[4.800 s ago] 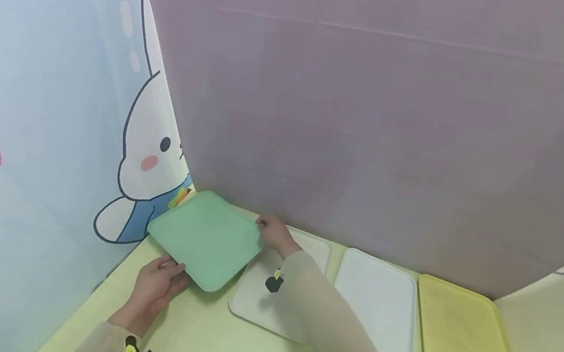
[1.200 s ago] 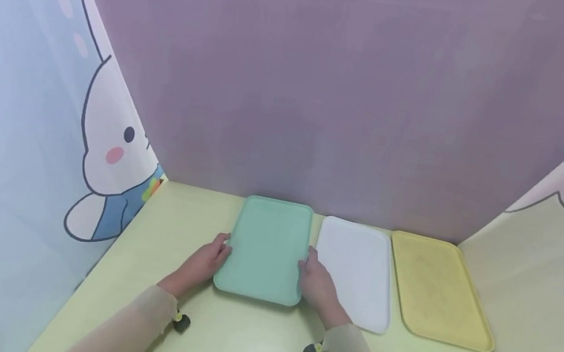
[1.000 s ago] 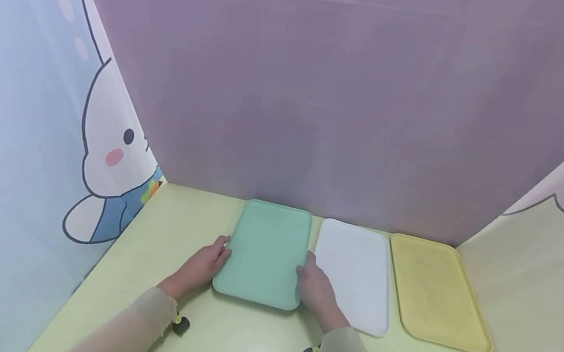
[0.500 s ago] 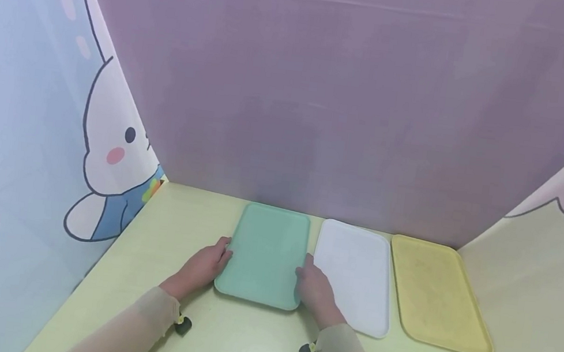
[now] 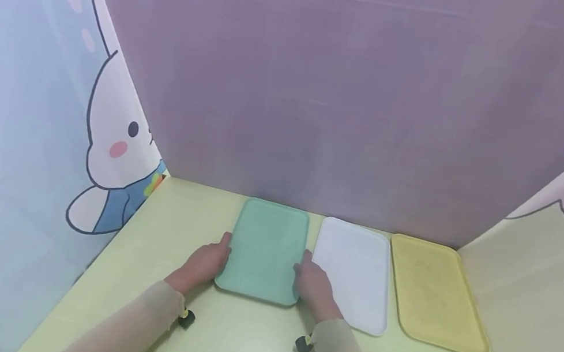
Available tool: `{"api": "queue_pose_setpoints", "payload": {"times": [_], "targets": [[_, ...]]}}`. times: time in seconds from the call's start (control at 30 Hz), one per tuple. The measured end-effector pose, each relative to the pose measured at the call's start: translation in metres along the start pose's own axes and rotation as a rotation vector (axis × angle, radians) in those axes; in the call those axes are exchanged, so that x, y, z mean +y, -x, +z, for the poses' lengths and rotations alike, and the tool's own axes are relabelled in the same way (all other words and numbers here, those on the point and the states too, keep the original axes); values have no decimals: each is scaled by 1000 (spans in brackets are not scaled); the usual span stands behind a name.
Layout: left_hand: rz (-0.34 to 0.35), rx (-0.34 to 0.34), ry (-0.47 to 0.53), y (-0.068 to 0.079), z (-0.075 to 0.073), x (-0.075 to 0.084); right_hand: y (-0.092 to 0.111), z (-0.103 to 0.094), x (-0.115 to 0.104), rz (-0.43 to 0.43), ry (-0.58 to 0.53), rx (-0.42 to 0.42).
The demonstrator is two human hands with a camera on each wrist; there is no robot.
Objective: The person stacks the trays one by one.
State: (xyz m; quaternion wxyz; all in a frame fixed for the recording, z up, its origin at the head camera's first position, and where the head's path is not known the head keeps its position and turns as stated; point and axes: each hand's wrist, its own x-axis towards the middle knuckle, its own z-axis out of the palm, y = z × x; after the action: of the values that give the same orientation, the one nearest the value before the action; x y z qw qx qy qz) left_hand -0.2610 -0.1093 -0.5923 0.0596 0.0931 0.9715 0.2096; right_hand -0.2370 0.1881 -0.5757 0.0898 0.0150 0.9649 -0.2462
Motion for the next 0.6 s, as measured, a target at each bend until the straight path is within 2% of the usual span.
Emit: {"api": "queue_pose_setpoints", "payload": {"times": [0.2, 0.33, 0.47, 0.57, 0.6], "targets": [[-36, 3, -16, 3, 1, 4, -1, 0, -2, 7, 13, -5], [-154, -9, 99, 2, 1, 7, -2, 0, -3, 18, 6, -30], [-255, -5, 208, -4, 7, 7, -4, -2, -1, 25, -6, -36], [-279, -8, 231, -7, 7, 8, -4, -4, -1, 27, -31, -36], [-268, -11, 221, -8, 7, 9, -4, -5, 0, 30, -26, -38]]}}
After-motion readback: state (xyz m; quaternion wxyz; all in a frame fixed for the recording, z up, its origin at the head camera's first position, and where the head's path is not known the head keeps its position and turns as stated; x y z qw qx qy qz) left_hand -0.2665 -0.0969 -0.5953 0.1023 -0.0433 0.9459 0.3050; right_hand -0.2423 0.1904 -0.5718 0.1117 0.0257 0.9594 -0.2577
